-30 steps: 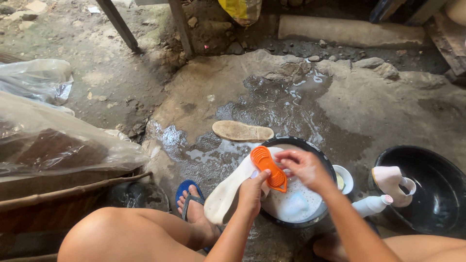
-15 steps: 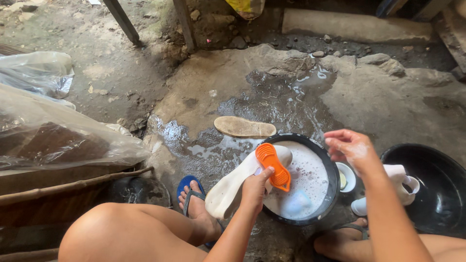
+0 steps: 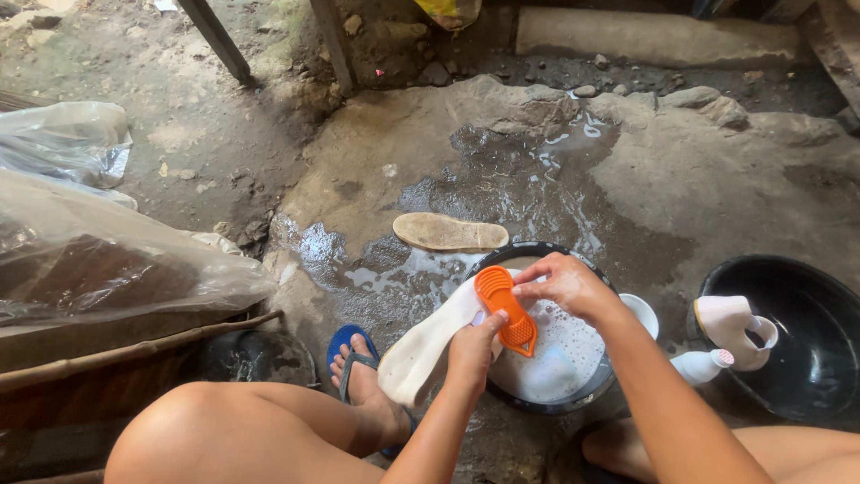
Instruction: The person washes a shoe by pouring liquid from a bottle, lathering it with soapy water from a bucket, and scrubbing the fabric with sponges and brushes by hand.
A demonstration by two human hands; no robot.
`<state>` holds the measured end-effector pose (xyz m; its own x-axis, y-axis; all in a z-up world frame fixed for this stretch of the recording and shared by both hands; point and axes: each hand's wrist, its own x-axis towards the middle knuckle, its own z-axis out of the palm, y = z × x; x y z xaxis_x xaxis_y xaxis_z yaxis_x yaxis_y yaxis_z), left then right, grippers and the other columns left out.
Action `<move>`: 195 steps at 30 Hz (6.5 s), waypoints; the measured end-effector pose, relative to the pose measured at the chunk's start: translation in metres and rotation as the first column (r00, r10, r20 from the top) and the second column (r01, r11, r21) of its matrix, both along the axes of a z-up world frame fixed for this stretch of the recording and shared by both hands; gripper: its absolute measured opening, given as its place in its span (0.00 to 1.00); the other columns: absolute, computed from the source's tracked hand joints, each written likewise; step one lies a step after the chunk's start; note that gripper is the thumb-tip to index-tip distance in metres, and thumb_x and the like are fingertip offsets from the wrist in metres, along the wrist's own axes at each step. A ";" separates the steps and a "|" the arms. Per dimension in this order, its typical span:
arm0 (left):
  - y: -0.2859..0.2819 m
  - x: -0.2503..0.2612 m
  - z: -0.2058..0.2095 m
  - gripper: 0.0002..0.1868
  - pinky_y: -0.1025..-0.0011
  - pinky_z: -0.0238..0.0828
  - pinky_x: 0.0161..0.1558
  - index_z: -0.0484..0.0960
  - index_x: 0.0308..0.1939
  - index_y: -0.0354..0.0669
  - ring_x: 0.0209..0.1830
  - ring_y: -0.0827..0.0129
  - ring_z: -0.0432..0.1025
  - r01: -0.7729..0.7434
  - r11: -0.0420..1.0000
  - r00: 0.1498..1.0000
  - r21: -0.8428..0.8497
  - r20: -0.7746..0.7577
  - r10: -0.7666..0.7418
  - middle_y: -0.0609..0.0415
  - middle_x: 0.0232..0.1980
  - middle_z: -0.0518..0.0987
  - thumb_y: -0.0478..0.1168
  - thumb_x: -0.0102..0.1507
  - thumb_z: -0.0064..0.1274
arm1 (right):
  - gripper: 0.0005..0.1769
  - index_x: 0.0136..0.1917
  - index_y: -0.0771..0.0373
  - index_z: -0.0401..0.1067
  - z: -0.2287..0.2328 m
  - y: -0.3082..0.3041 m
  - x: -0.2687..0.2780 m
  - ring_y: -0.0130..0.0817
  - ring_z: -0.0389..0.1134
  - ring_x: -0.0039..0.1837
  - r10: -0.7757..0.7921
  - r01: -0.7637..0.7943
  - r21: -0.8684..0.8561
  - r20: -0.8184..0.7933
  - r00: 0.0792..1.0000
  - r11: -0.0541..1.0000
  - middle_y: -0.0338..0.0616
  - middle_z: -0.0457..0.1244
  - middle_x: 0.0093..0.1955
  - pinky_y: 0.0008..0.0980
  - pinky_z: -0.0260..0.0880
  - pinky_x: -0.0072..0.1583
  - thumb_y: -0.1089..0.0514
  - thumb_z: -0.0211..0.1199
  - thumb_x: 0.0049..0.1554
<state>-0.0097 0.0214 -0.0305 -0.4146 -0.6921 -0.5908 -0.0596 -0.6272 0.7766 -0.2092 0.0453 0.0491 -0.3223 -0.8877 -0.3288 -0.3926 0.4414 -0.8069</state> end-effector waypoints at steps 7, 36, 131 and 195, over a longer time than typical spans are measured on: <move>0.003 -0.002 -0.006 0.18 0.73 0.50 0.19 0.81 0.27 0.40 0.15 0.76 0.58 -0.002 1.000 1.000 0.004 -0.026 0.002 0.62 0.20 0.69 0.51 0.59 0.61 | 0.16 0.41 0.65 0.84 -0.007 -0.004 -0.007 0.38 0.73 0.48 0.071 -0.068 0.047 -0.071 0.995 0.997 0.47 0.70 0.44 0.37 0.71 0.51 0.51 0.75 0.45; -0.008 -0.005 -0.004 0.17 0.75 0.58 0.24 0.85 0.37 0.36 0.19 0.76 0.64 -0.095 0.992 0.995 0.078 0.010 0.095 0.59 0.25 0.75 0.48 0.57 0.64 | 0.09 0.53 0.59 0.79 -0.133 0.036 -0.151 0.46 0.71 0.52 -0.539 0.240 -0.508 -0.597 0.595 0.827 0.52 0.68 0.52 0.43 0.72 0.58 0.54 0.67 0.61; -0.042 0.016 0.033 0.29 0.55 0.83 0.47 0.71 0.63 0.32 0.50 0.50 0.80 -0.215 0.918 0.898 0.334 -0.302 0.320 0.40 0.56 0.80 0.37 0.59 0.56 | 0.14 0.58 0.65 0.77 -0.074 0.029 -0.183 0.34 0.70 0.54 -0.116 0.394 -0.131 0.832 0.543 0.910 0.43 0.70 0.52 0.36 0.71 0.55 0.60 0.64 0.59; -0.099 -0.150 -0.056 0.18 0.74 0.70 0.33 0.88 0.52 0.37 0.34 0.69 0.75 0.166 0.958 0.978 -0.233 0.162 -0.130 0.50 0.40 0.85 0.35 0.62 0.47 | 0.18 0.63 0.52 0.77 -0.192 -0.009 -0.184 0.26 0.67 0.59 -0.468 0.413 0.241 0.613 0.637 0.878 0.32 0.70 0.61 0.39 0.62 0.61 0.59 0.62 0.59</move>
<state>-0.1599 -0.0773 -0.0866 -0.4464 -0.7599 -0.4726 -0.2595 -0.3956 0.8810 -0.3932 0.0359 -0.1429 -0.3579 -0.6614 -0.6591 0.4577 0.4910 -0.7412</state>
